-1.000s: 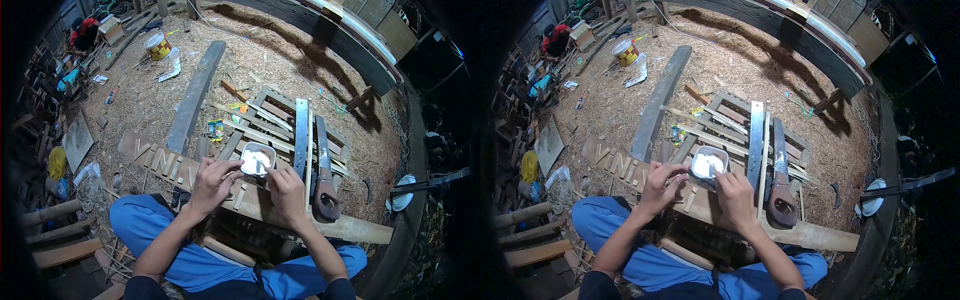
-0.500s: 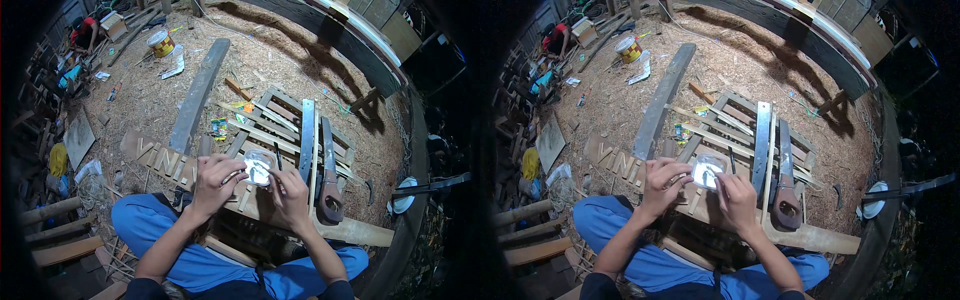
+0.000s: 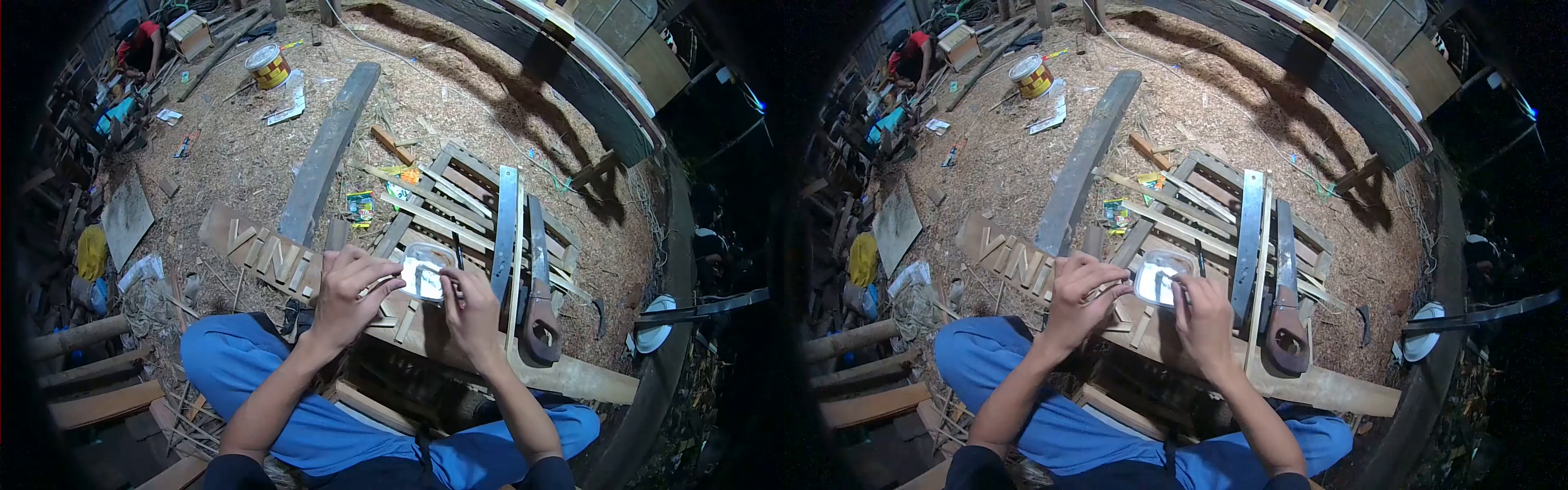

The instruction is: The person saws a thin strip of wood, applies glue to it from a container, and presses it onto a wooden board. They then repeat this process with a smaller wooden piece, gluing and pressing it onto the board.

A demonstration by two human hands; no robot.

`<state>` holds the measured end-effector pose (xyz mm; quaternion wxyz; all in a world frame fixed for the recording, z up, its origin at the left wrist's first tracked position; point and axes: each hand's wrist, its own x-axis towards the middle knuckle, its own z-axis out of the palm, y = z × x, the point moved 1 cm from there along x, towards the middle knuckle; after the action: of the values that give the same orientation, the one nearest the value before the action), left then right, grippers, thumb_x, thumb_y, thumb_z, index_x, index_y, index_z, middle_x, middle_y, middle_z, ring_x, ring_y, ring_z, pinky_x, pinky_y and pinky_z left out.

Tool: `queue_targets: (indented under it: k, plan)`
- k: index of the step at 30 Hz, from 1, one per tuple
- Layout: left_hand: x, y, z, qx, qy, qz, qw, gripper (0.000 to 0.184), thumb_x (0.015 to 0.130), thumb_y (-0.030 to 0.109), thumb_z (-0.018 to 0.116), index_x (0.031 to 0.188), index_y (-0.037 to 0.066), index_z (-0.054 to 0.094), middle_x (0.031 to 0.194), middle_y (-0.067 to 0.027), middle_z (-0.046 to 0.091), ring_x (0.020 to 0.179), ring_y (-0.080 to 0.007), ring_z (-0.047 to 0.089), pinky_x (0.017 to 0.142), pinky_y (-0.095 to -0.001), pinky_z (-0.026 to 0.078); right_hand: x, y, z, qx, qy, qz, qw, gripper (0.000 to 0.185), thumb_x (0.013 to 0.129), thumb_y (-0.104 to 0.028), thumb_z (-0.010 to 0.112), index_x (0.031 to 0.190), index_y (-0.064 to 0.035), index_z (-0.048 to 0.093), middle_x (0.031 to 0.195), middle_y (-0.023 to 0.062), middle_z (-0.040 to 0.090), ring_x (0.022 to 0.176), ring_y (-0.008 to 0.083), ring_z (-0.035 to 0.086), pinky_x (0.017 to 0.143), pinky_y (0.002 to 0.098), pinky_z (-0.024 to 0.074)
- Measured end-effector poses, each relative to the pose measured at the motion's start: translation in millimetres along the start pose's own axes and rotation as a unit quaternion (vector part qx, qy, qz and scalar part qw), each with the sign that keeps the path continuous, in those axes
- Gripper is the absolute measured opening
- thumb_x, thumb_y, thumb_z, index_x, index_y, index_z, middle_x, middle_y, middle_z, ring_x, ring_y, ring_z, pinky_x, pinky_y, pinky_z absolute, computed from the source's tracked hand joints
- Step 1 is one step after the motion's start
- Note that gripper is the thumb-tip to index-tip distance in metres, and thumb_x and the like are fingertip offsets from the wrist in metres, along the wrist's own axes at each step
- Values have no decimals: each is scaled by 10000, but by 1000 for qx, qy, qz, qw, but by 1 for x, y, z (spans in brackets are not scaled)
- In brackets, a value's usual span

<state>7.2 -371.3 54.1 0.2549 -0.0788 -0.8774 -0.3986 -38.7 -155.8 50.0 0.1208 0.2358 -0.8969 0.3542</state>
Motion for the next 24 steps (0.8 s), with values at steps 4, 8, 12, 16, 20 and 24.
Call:
queue_targets:
  k: [4,8,12,16,20,24]
  plan:
    - [-5,-1,-4,-10,-4,-17,1000,216,822,212,834,1014,122,801,937,-19,762,920,-184,639,849,-363,401,-6,-7,9,12,-38,9,999,129,944,-82,703,1046,-4,710,936,168,712,862,341,668,764,429,529]
    - [-9,-6,-8,-3,3,-49,999,223,813,208,846,1013,117,807,922,-30,761,871,-181,651,842,-346,403,-2,-10,0,11,-22,16,1000,130,964,-91,687,1060,-5,707,926,171,708,831,330,679,738,415,537]
    - [-10,-9,-7,-13,10,-52,999,214,818,191,854,1007,100,809,933,-30,773,840,-163,678,832,-324,399,0,-13,2,61,13,61,996,119,991,-98,669,1060,-8,704,909,153,709,771,247,708,666,345,548]
    - [-9,-8,-7,-26,16,-53,998,230,832,194,850,1029,87,802,944,-42,779,819,-169,687,837,-323,387,-7,-15,-9,175,46,114,977,124,1015,-85,640,1068,15,689,902,105,712,828,167,718,685,289,551]
    - [-10,-3,-4,-76,-18,-112,991,247,856,118,831,1080,34,772,974,-65,786,893,-148,741,866,-291,504,-9,-14,-45,262,56,129,955,130,1020,-71,636,1093,32,665,918,78,708,866,137,699,743,270,546]
    - [-10,8,3,-213,-38,-182,959,247,895,32,778,1135,-11,737,1043,-84,779,1017,-142,746,895,-268,586,-15,0,-71,277,49,130,951,134,1011,-83,657,1116,1,654,969,90,725,891,140,704,828,274,545]
